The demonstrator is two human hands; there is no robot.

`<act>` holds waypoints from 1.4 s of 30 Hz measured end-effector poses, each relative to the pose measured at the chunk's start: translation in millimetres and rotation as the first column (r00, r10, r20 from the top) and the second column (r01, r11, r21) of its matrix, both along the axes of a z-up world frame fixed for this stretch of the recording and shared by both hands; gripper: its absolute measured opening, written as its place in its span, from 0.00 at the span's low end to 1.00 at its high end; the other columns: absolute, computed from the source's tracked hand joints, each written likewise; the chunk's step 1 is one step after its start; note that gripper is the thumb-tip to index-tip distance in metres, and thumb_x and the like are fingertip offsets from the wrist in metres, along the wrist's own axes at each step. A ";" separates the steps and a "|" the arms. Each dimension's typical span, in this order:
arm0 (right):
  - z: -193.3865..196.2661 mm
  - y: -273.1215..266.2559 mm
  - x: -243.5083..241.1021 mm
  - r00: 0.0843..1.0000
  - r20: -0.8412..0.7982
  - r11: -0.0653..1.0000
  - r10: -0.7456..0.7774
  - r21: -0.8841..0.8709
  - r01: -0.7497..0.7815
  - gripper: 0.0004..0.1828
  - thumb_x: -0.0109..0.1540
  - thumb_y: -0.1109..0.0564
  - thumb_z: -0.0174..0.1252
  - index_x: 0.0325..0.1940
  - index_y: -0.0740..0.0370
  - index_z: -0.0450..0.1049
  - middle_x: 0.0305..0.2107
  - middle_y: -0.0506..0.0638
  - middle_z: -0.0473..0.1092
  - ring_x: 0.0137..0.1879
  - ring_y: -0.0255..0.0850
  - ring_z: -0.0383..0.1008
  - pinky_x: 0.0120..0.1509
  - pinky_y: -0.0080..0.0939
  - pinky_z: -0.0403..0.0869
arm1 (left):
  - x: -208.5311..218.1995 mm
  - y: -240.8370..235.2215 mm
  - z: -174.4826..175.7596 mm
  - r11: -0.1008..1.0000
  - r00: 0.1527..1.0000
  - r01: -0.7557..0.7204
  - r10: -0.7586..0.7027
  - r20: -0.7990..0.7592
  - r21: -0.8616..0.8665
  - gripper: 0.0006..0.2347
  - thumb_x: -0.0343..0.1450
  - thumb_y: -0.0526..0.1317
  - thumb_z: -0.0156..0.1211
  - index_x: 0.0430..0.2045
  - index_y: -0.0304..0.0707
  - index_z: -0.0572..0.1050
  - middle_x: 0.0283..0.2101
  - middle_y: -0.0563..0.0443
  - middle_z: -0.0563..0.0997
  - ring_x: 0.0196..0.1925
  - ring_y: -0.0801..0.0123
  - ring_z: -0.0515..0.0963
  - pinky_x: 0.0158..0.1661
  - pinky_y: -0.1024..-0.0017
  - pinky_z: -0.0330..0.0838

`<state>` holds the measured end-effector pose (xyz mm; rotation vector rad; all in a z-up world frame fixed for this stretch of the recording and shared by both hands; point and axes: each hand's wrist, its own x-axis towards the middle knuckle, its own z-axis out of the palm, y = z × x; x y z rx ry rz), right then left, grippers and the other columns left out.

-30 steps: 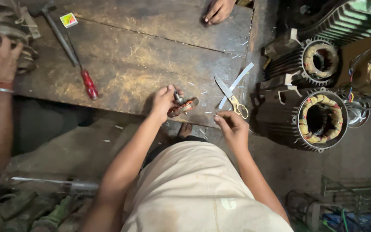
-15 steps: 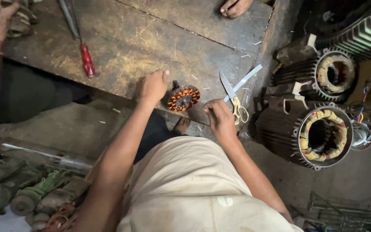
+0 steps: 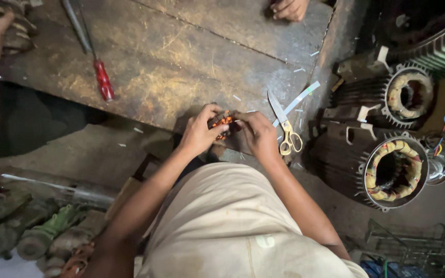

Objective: The person inserts small white plastic spacers into the slots of a copper-wound stator rotor. They use scissors to cut the spacers from a strip and place them one by one into the component.

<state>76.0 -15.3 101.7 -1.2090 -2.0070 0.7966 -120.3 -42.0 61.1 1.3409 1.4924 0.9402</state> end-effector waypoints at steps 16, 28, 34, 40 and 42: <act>-25.8 10.2 -4.9 0.998 -0.044 0.998 0.038 -0.040 -0.039 0.09 0.61 0.70 0.62 0.44 0.64 0.77 0.48 0.56 0.74 0.56 0.51 0.75 0.61 0.45 0.72 | -5.6 2.4 -42.1 0.973 0.800 0.146 -0.008 0.600 -0.181 0.15 0.75 0.37 0.60 0.55 0.33 0.71 0.52 0.51 0.80 0.54 0.76 0.77 0.55 0.74 0.71; -39.8 7.5 -3.6 0.996 -0.092 1.000 0.003 0.031 -0.001 0.11 0.61 0.72 0.61 0.45 0.64 0.76 0.48 0.57 0.73 0.55 0.51 0.77 0.59 0.43 0.75 | 0.9 10.7 -15.2 0.993 0.996 0.077 -0.072 0.051 -0.094 0.12 0.71 0.41 0.65 0.47 0.39 0.76 0.43 0.46 0.86 0.45 0.62 0.86 0.45 0.67 0.77; -18.6 8.8 -0.6 0.999 -0.035 0.997 -0.040 0.064 0.042 0.10 0.61 0.70 0.65 0.45 0.63 0.78 0.41 0.54 0.75 0.48 0.49 0.79 0.53 0.42 0.77 | 14.9 1.0 -12.6 0.999 0.999 0.010 -0.012 0.045 0.052 0.12 0.75 0.43 0.60 0.51 0.40 0.73 0.45 0.43 0.82 0.47 0.54 0.83 0.45 0.63 0.76; -9.8 19.6 1.3 0.995 0.049 0.982 0.085 0.162 -0.092 0.11 0.57 0.69 0.67 0.42 0.65 0.75 0.39 0.55 0.75 0.48 0.52 0.77 0.54 0.45 0.75 | 23.1 -2.9 -25.2 1.000 0.988 -0.029 0.028 0.152 0.006 0.12 0.76 0.42 0.57 0.51 0.40 0.72 0.49 0.45 0.80 0.50 0.58 0.82 0.45 0.66 0.77; -8.2 23.8 5.7 0.985 0.065 0.967 0.158 0.191 -0.168 0.11 0.56 0.68 0.67 0.41 0.66 0.75 0.39 0.56 0.74 0.48 0.53 0.76 0.54 0.47 0.74 | 23.3 -2.6 -28.9 0.999 0.992 -0.036 0.032 0.120 0.035 0.12 0.75 0.41 0.57 0.51 0.39 0.72 0.49 0.44 0.80 0.50 0.57 0.81 0.46 0.65 0.76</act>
